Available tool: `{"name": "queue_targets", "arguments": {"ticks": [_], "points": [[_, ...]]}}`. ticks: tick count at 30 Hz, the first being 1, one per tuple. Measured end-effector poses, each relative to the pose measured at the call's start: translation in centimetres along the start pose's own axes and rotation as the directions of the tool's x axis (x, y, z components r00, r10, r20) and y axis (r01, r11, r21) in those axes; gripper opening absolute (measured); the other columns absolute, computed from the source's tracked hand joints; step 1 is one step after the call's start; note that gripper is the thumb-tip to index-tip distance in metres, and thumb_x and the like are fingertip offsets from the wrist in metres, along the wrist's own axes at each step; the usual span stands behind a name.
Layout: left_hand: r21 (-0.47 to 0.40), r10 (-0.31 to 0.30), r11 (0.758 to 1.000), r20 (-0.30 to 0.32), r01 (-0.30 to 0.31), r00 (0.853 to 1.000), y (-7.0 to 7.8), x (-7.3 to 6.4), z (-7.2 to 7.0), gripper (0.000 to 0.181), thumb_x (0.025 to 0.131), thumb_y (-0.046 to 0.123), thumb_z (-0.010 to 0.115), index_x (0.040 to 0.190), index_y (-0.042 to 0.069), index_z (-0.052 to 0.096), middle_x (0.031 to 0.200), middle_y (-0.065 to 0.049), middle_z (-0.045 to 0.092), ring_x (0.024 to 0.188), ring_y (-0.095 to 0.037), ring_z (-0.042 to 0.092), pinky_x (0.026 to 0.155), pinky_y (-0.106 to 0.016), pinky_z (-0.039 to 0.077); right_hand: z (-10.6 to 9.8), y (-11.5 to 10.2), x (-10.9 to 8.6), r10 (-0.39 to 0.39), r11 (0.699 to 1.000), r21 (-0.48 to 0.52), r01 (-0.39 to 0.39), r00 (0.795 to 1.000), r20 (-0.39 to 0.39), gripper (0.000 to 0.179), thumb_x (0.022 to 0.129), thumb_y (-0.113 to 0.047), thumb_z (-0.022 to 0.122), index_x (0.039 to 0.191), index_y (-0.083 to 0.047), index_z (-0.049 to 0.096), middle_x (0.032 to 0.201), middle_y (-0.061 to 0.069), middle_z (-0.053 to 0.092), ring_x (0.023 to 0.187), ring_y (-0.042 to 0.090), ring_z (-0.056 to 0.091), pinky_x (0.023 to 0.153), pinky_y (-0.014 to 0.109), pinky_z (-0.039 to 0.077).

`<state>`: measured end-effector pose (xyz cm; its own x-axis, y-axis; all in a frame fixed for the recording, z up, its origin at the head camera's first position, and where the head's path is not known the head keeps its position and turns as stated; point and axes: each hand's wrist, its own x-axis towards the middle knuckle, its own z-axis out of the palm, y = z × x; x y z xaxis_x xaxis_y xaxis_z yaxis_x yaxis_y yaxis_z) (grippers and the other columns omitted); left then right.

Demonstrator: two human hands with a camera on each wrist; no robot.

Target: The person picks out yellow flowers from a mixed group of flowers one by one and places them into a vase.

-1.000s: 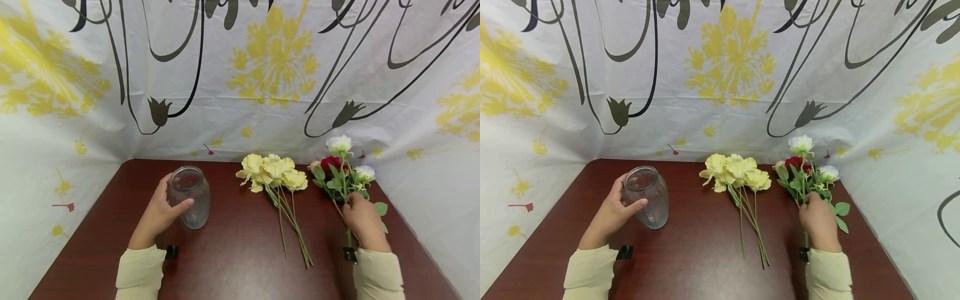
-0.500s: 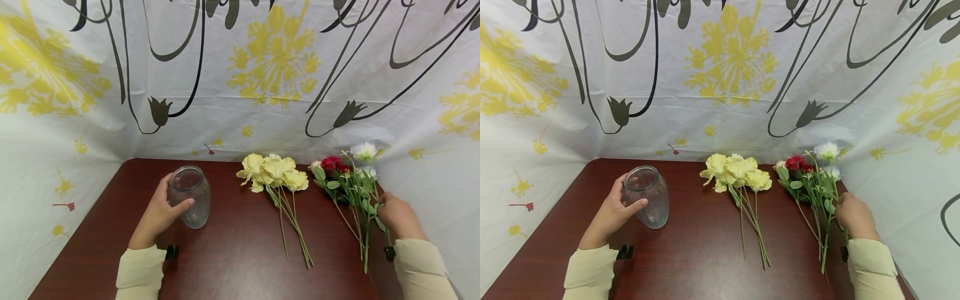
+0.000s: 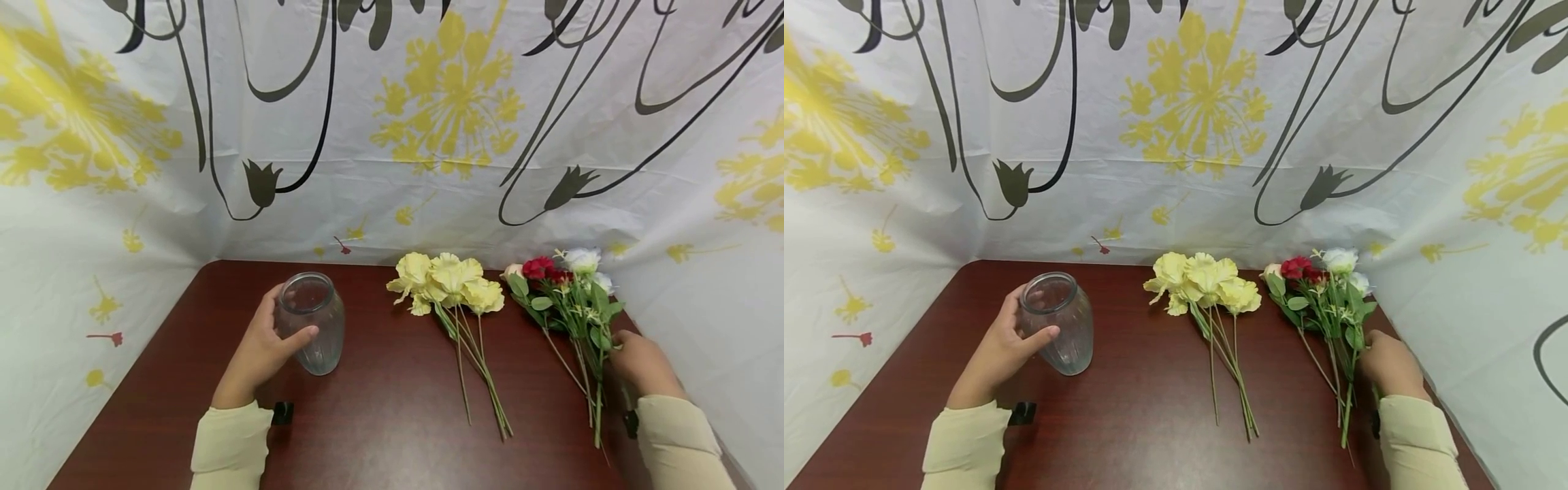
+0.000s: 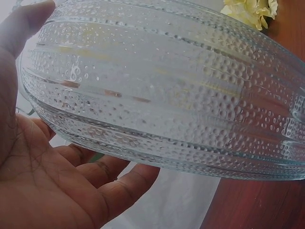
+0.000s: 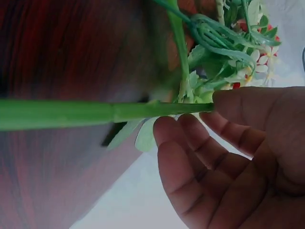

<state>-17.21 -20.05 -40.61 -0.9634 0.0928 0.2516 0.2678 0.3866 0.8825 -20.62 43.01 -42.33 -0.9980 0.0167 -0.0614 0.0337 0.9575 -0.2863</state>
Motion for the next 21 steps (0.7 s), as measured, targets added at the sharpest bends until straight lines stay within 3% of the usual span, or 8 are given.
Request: {"name": "queue_targets", "arguments": {"ticks": [5, 10, 13, 17, 21], "points": [[0.01, -0.001, 1.0, -0.002, 0.001, 1.0, -0.1, 0.1, 0.2, 0.087, 0.085, 0.03, 0.079, 0.154, 0.019, 0.026, 0.143, -0.01, 0.042, 0.124, -0.029, 0.048, 0.094, -0.056, 0.045, -0.8, 0.0, -0.7, 0.034, 0.999, -0.007, -0.034, 0.999, -0.014, 0.037, 0.095, -0.015, 0.048, 0.112, 0.017, 0.053, 0.104, 0.041, 0.056, 0.089, 0.056, 0.056, 0.07, 0.058, 0.045], [0.02, 0.001, 1.0, -0.002, -0.001, 1.0, -0.1, 0.1, 0.3, 0.087, 0.085, 0.031, 0.079, 0.154, 0.018, 0.026, 0.144, -0.01, 0.04, 0.126, -0.029, 0.046, 0.095, -0.058, 0.043, -2.3, -1.4, -1.5, 0.058, 0.998, 0.001, -0.058, 0.998, -0.018, 0.046, 0.098, -0.024, 0.046, 0.119, 0.017, 0.05, 0.112, 0.042, 0.054, 0.091, 0.055, 0.056, 0.07, 0.058, 0.045], [0.016, 0.004, 1.0, -0.002, -0.004, 1.0, 0.0, 0.1, 0.3, 0.087, 0.085, 0.03, 0.079, 0.153, 0.018, 0.026, 0.144, -0.01, 0.041, 0.125, -0.029, 0.046, 0.096, -0.058, 0.043, -3.1, -3.1, -1.8, 0.029, 1.0, 0.006, -0.029, 0.999, -0.024, 0.046, 0.101, -0.028, 0.047, 0.118, 0.015, 0.051, 0.11, 0.04, 0.055, 0.091, 0.055, 0.056, 0.07, 0.058, 0.045], [0.009, 0.006, 1.0, 0.002, -0.006, 1.0, 0.1, 0.0, 0.3, 0.087, 0.085, 0.03, 0.079, 0.153, 0.017, 0.026, 0.143, -0.01, 0.042, 0.124, -0.028, 0.047, 0.095, -0.056, 0.044, -3.5, -6.2, -2.0, -0.028, 0.999, 0.014, 0.029, 0.998, -0.048, 0.042, 0.102, -0.03, 0.05, 0.112, 0.011, 0.054, 0.094, 0.029, 0.062, 0.08, 0.044, 0.059, 0.067, 0.053, 0.045], [0.019, -0.004, 1.0, -0.001, 0.004, 1.0, 0.1, -0.1, 0.1, 0.087, 0.086, 0.031, 0.079, 0.154, 0.018, 0.026, 0.144, -0.01, 0.041, 0.125, -0.029, 0.045, 0.096, -0.058, 0.043, -2.9, -9.9, -2.2, -0.061, 0.996, 0.062, 0.062, 0.998, -0.021, 0.046, 0.102, -0.032, 0.052, 0.12, 0.01, 0.054, 0.099, 0.026, 0.064, 0.082, 0.037, 0.061, 0.069, 0.053, 0.047]]}}
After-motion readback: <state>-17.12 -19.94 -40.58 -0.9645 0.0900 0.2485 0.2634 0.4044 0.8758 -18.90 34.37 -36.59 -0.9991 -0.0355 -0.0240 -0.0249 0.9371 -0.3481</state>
